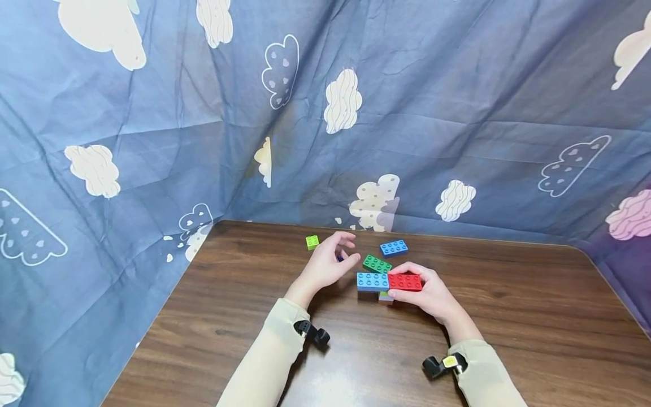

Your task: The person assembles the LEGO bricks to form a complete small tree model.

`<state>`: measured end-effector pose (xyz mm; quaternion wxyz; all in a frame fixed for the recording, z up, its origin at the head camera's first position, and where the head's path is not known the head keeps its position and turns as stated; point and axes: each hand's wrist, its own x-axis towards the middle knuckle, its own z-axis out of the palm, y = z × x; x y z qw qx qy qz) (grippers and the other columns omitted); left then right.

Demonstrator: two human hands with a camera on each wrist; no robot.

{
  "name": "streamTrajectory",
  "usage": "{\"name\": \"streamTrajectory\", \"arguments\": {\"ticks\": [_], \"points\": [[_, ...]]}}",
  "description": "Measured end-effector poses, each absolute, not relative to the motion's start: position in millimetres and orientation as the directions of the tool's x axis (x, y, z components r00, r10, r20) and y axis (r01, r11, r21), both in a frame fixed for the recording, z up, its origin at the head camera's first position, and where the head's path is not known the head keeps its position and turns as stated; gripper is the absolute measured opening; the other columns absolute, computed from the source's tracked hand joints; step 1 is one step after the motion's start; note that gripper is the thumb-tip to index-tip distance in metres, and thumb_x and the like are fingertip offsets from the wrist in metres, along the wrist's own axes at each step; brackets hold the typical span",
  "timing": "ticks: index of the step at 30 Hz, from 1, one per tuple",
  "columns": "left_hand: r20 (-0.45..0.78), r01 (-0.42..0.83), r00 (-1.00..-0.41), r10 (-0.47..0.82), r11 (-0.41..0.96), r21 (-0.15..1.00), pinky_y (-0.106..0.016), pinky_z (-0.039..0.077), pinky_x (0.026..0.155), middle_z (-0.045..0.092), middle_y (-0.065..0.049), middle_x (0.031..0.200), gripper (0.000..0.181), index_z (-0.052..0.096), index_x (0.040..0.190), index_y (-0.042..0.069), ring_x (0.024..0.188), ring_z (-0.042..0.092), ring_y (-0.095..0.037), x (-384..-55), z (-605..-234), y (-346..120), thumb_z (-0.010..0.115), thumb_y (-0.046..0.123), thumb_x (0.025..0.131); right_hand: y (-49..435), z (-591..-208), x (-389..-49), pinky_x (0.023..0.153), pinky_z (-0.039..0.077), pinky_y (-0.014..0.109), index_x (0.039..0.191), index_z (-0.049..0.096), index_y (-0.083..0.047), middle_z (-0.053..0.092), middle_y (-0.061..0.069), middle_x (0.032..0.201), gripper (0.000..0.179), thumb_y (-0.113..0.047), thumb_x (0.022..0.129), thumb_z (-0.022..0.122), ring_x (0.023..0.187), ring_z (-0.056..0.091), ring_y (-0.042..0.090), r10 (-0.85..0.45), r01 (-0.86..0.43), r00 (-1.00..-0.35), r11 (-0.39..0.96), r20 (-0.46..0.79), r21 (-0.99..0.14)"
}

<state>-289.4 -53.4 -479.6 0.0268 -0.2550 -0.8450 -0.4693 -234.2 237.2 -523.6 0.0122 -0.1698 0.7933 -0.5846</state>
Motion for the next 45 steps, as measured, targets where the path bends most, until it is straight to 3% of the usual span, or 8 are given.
{"name": "streamTrajectory", "arguments": {"ticks": [9,17,23,30,37,45], "points": [[0.249,0.511,-0.835,0.491,0.522,0.683,-0.038,0.058,0.097,0.069,-0.015,0.138,0.058,0.054,0.152,0.004,0.11,0.071,-0.028,-324,-483,-37,0.078,0.024,0.103,238,-525,-235,0.082,0.057,0.031,0.123,0.074,-0.011,0.074,0.006,0.113,0.038,-0.008,0.089,0.091,0.098,0.068,0.02,-0.299,-0.277,-0.933,0.249,0.198,-0.928],[0.182,0.528,-0.813,0.552,0.571,0.629,-0.032,0.056,0.099,0.068,-0.012,0.141,0.064,0.055,0.154,0.009,0.11,0.068,-0.019,-347,-490,-12,0.079,0.038,0.102,238,-526,-234,0.081,0.058,0.03,0.122,0.074,-0.008,0.074,0.006,0.113,0.037,-0.006,0.089,0.09,0.097,0.068,0.019,-0.305,-0.292,-0.927,0.23,0.216,-0.928],[0.155,0.539,-0.802,0.577,0.585,0.607,-0.034,0.051,0.108,0.071,-0.008,0.137,0.063,0.057,0.153,0.01,0.122,0.067,-0.02,-356,-492,6,0.079,0.039,0.102,238,-524,-234,0.08,0.058,0.03,0.121,0.074,-0.01,0.075,0.004,0.111,0.037,-0.005,0.088,0.09,0.097,0.068,0.019,-0.3,-0.288,-0.93,0.234,0.213,-0.928],[0.113,0.519,-0.808,0.578,0.609,0.599,-0.03,0.053,0.104,0.074,-0.007,0.13,0.065,0.059,0.154,0.01,0.117,0.07,-0.017,-361,-494,21,0.083,0.037,0.1,239,-523,-236,0.08,0.057,0.031,0.123,0.074,-0.009,0.074,0.006,0.111,0.037,-0.006,0.09,0.09,0.096,0.068,0.019,-0.312,-0.298,-0.925,0.236,0.218,-0.925],[0.115,0.58,-0.778,0.618,0.634,0.512,-0.031,0.052,0.105,0.073,-0.007,0.127,0.048,0.066,0.148,0.012,0.118,0.067,-0.018,-362,-494,22,0.078,0.018,0.102,239,-523,-236,0.079,0.057,0.03,0.122,0.074,-0.008,0.073,0.006,0.112,0.036,-0.004,0.089,0.089,0.094,0.067,0.019,-0.306,-0.3,-0.925,0.224,0.225,-0.927],[0.071,0.568,-0.781,0.62,0.66,0.492,-0.031,0.052,0.102,0.073,-0.005,0.128,0.044,0.072,0.142,0.015,0.115,0.064,-0.017,-361,-490,19,0.08,0.023,0.099,238,-524,-236,0.076,0.058,0.032,0.12,0.075,-0.01,0.075,0.006,0.109,0.036,-0.003,0.088,0.09,0.091,0.068,0.019,-0.307,-0.298,-0.925,0.217,0.225,-0.93]]}}
